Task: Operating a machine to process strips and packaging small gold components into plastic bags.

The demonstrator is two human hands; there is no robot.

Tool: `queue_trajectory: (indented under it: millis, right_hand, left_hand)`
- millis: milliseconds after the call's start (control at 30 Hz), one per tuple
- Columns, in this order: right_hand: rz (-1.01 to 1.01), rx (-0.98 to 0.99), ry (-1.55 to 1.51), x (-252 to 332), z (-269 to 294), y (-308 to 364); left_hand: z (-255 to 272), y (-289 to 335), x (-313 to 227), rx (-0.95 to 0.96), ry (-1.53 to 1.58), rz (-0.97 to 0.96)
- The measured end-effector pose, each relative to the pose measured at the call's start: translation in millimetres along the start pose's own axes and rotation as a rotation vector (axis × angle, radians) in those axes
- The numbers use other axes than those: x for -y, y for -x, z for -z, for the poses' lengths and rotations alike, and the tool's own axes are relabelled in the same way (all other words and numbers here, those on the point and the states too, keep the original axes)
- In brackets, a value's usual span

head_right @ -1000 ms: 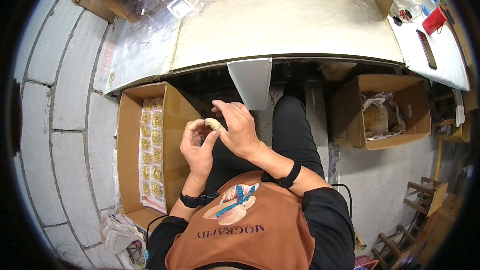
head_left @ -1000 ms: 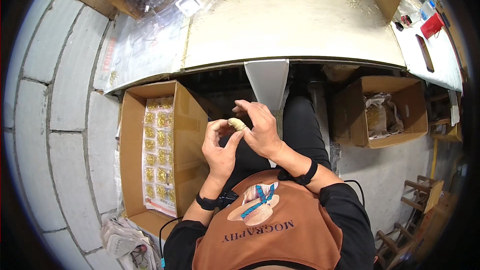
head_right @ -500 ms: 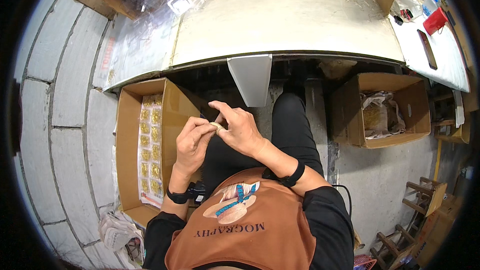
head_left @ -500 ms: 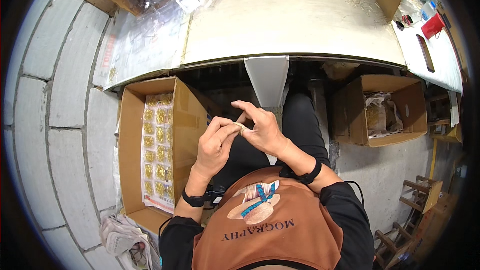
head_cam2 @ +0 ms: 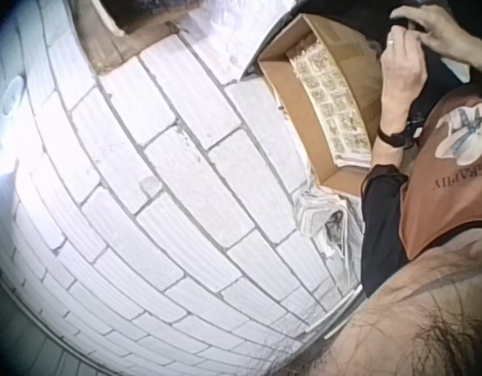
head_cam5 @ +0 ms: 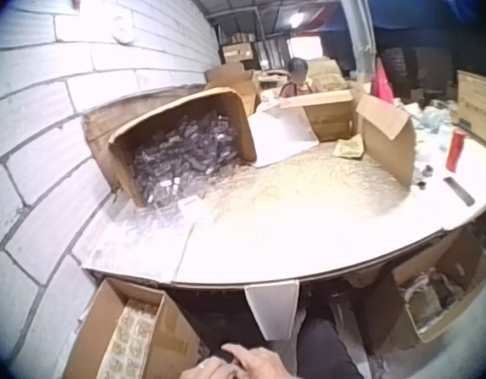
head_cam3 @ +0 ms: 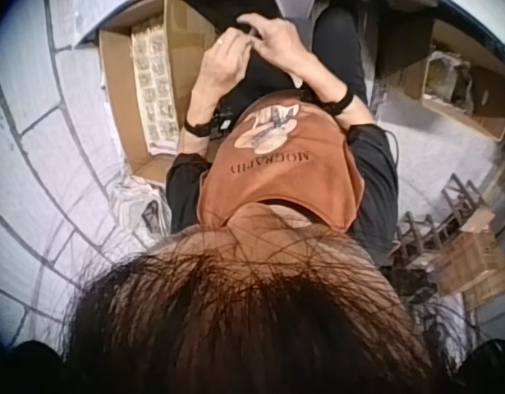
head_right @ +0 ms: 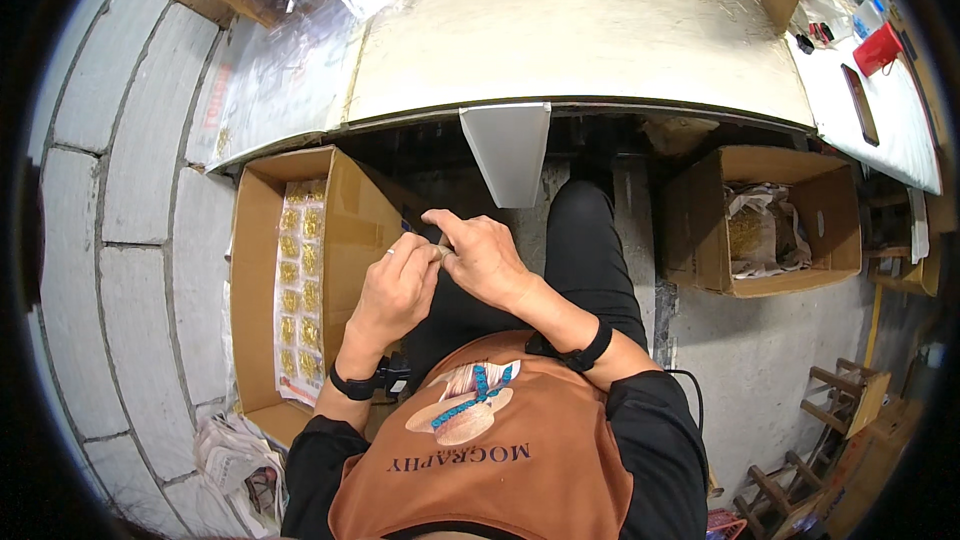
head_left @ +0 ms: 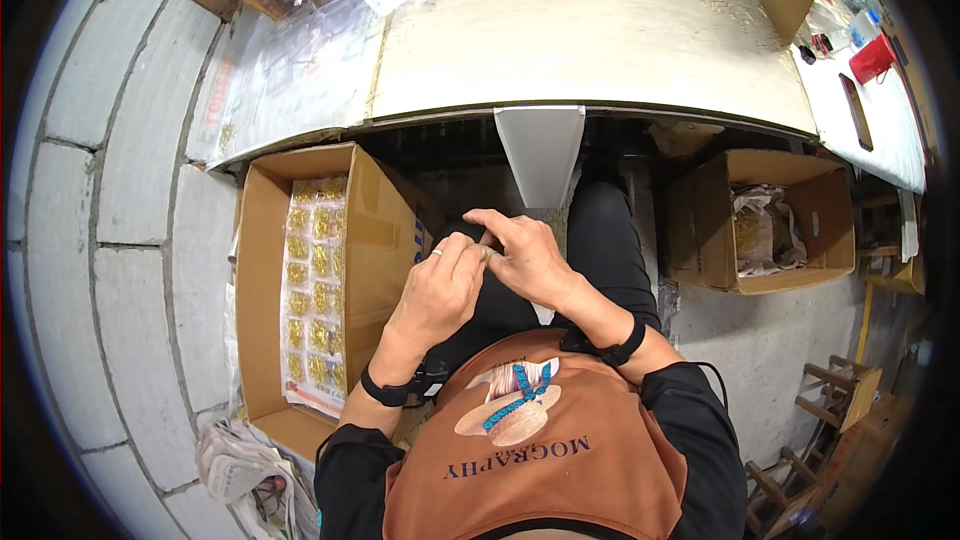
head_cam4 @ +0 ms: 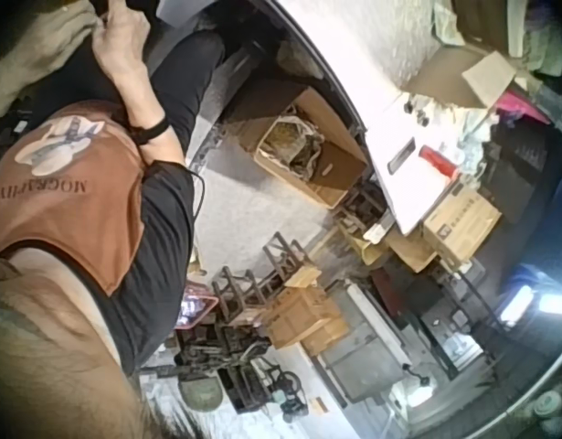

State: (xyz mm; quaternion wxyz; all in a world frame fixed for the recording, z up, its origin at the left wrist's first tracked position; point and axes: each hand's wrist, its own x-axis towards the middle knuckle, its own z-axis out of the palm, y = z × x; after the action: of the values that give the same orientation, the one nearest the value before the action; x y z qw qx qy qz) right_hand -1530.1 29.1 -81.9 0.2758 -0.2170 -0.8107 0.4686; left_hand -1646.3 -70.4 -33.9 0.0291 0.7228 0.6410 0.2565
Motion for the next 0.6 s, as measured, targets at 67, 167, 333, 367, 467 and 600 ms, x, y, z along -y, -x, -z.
queue_trajectory:
  millis: [67, 167, 333, 367, 467, 600]
  right_hand:
    - [0.012, -0.016, -0.031, 3.7, 2.2, 0.2]
    - [0.030, -0.056, -0.080, 4.6, 1.3, -0.1]
    - [0.029, -0.079, -0.137, 2.1, -2.0, -0.1]
    - [0.028, -0.095, -0.130, 2.0, -1.1, -0.2]
    - [0.013, -0.120, -0.107, 3.4, 0.1, -0.1]
    - [0.022, -0.173, -0.005, 3.6, -3.3, 0.1]
  left_hand:
    - [-2.4, 0.9, 1.6, -0.011, 0.035, 0.011]
    - [-6.5, 5.3, 2.7, -0.117, 0.035, 0.068]
    - [-11.7, 10.7, 0.1, -0.208, 0.265, 0.191]
    - [-11.6, 10.7, -0.9, -0.208, 0.265, 0.191]
    - [-10.7, 11.2, -5.0, -0.305, 0.341, 0.200]
    - [-17.4, 12.5, -11.6, -0.338, 0.301, 0.213]
